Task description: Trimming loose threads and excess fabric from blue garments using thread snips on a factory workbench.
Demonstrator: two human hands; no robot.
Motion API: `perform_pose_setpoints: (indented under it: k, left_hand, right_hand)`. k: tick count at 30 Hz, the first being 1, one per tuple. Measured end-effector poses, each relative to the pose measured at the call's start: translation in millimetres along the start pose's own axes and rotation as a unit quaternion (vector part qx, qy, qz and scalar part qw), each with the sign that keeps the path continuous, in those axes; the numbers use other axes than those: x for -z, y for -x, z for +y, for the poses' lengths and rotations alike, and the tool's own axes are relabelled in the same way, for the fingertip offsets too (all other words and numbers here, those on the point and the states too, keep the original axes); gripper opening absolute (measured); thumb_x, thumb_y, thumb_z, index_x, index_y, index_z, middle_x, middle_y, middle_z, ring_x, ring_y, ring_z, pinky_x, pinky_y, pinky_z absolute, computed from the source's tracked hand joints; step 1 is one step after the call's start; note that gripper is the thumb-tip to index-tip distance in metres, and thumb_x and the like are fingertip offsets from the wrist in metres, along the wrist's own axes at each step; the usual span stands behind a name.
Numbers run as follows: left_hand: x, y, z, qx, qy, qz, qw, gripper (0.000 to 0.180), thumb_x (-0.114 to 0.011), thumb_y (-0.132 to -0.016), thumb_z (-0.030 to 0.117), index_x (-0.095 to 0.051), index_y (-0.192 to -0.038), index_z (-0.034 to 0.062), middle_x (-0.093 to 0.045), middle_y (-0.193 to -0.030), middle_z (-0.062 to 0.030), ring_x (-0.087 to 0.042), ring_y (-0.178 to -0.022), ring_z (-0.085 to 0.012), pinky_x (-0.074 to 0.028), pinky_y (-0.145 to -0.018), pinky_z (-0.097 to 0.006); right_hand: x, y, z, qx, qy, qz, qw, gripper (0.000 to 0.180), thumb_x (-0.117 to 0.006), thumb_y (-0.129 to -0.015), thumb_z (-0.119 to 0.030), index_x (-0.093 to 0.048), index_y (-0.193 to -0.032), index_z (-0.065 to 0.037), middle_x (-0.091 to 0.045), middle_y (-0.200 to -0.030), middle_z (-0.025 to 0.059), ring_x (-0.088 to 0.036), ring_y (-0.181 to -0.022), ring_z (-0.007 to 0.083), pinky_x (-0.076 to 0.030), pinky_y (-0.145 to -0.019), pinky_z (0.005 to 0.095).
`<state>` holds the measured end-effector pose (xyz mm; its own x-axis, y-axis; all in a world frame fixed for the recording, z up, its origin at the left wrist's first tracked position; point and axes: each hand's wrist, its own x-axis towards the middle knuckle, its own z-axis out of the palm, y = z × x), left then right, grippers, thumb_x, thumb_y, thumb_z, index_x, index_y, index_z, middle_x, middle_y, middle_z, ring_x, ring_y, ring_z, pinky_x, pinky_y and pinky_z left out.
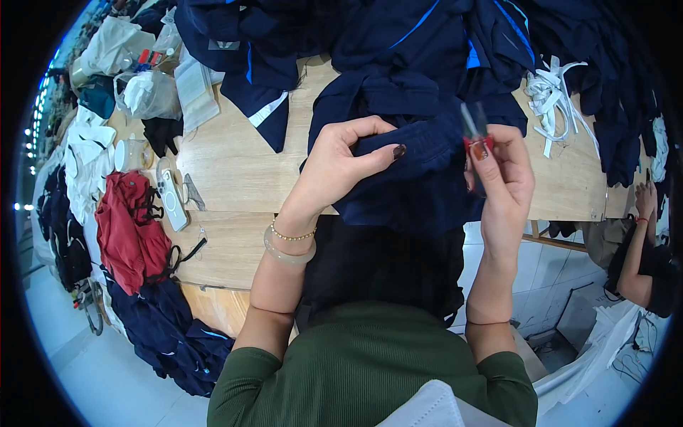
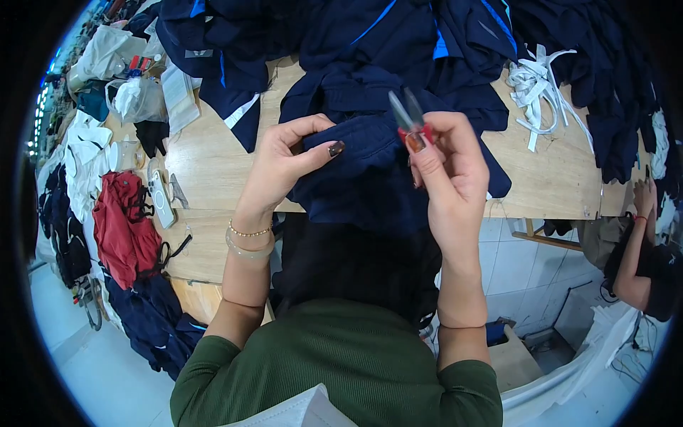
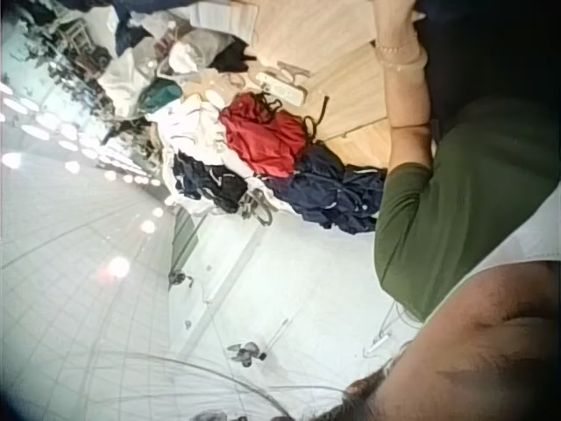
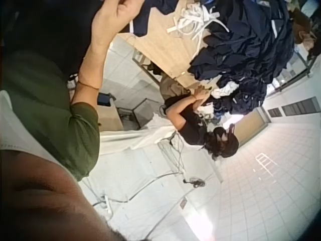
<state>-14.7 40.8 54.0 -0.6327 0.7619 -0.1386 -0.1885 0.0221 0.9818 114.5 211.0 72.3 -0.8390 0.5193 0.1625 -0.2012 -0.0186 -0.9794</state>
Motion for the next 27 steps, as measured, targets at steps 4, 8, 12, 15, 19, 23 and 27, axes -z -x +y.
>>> perform_pose_setpoints:
  k: [4,8,12,15,19,23,27]
  left_hand:
    - [0,0,-1,-0.007,-0.006,-0.007,1.000,0.008,-0.065,-0.082,0.002,-0.064,-0.088,-0.0037,-0.058,-0.083,-0.0001,-0.053,-0.075,-0.0048,-0.041,-0.067,-0.016]
    - [0,-1,-4,-0.016,-0.021,0.006,1.000,0.012,-0.068,-0.082,0.009,-0.067,-0.086,-0.0026,-0.062,-0.075,0.0023,-0.051,-0.070,-0.0020,-0.041,-0.063,-0.016]
    - [-3,1,0,-0.017,-0.021,0.016,1.000,0.014,-0.070,-0.082,0.010,-0.066,-0.085,-0.0025,-0.062,-0.075,0.0021,-0.051,-0.069,-0.0018,-0.040,-0.061,-0.016]
    - [-2,1,1,-0.031,-0.029,0.018,0.999,0.015,-0.071,-0.082,0.012,-0.066,-0.085,-0.0019,-0.063,-0.075,0.0020,-0.051,-0.070,-0.0017,-0.040,-0.062,-0.016]
    - [-2,2,-1,-0.042,-0.039,0.027,0.998,0.016,-0.067,-0.086,0.015,-0.066,-0.087,-0.0012,-0.056,-0.070,0.0059,-0.043,-0.065,-0.0005,-0.033,-0.057,-0.016]
    - [-4,4,0,-0.038,-0.030,0.030,0.998,0.018,-0.063,-0.091,0.016,-0.066,-0.088,-0.0015,-0.047,-0.067,0.0083,-0.034,-0.061,-0.0004,-0.025,-0.053,-0.018]
    - [-4,4,-1,-0.042,-0.022,0.043,0.998,0.017,-0.062,-0.090,0.015,-0.066,-0.088,-0.0016,-0.048,-0.068,0.0084,-0.035,-0.062,-0.0002,-0.026,-0.053,-0.018]
  right_hand:
    - [-12,2,1,-0.026,0.063,-0.008,0.998,0.018,-0.061,-0.091,-0.010,-0.055,-0.105,-0.001,-0.058,-0.087,0.0016,-0.051,-0.073,0.0041,-0.040,-0.062,0.0170]
    - [-22,2,2,0.005,0.130,-0.022,0.991,0.022,-0.067,-0.087,-0.010,-0.057,-0.105,-0.001,-0.060,-0.087,0.0028,-0.053,-0.074,0.0050,-0.041,-0.064,0.0173]
    - [-23,-2,-7,0.004,0.198,-0.021,0.980,0.018,-0.068,-0.086,-0.013,-0.059,-0.095,-0.001,-0.057,-0.073,0.0010,-0.050,-0.064,0.0046,-0.036,-0.056,0.0182]
    - [-15,-5,-6,0.020,0.237,-0.032,0.971,0.019,-0.069,-0.085,-0.016,-0.059,-0.086,-0.001,-0.054,-0.064,0.0005,-0.046,-0.058,0.0053,-0.032,-0.051,0.0195]
    - [-11,-9,-4,0.045,0.308,-0.052,0.949,0.025,-0.070,-0.084,-0.021,-0.058,-0.075,-0.001,-0.050,-0.059,0.0019,-0.040,-0.051,0.0086,-0.028,-0.048,0.0220]
    - [-10,-9,-7,0.046,0.323,-0.051,0.944,0.026,-0.071,-0.083,-0.020,-0.058,-0.071,-0.001,-0.049,-0.058,0.0031,-0.040,-0.050,0.0095,-0.029,-0.047,0.0228]
    - [-10,-9,-8,0.041,0.330,-0.051,0.942,0.025,-0.071,-0.083,-0.019,-0.058,-0.072,-0.001,-0.049,-0.057,0.0030,-0.041,-0.050,0.0093,-0.029,-0.046,0.0233]
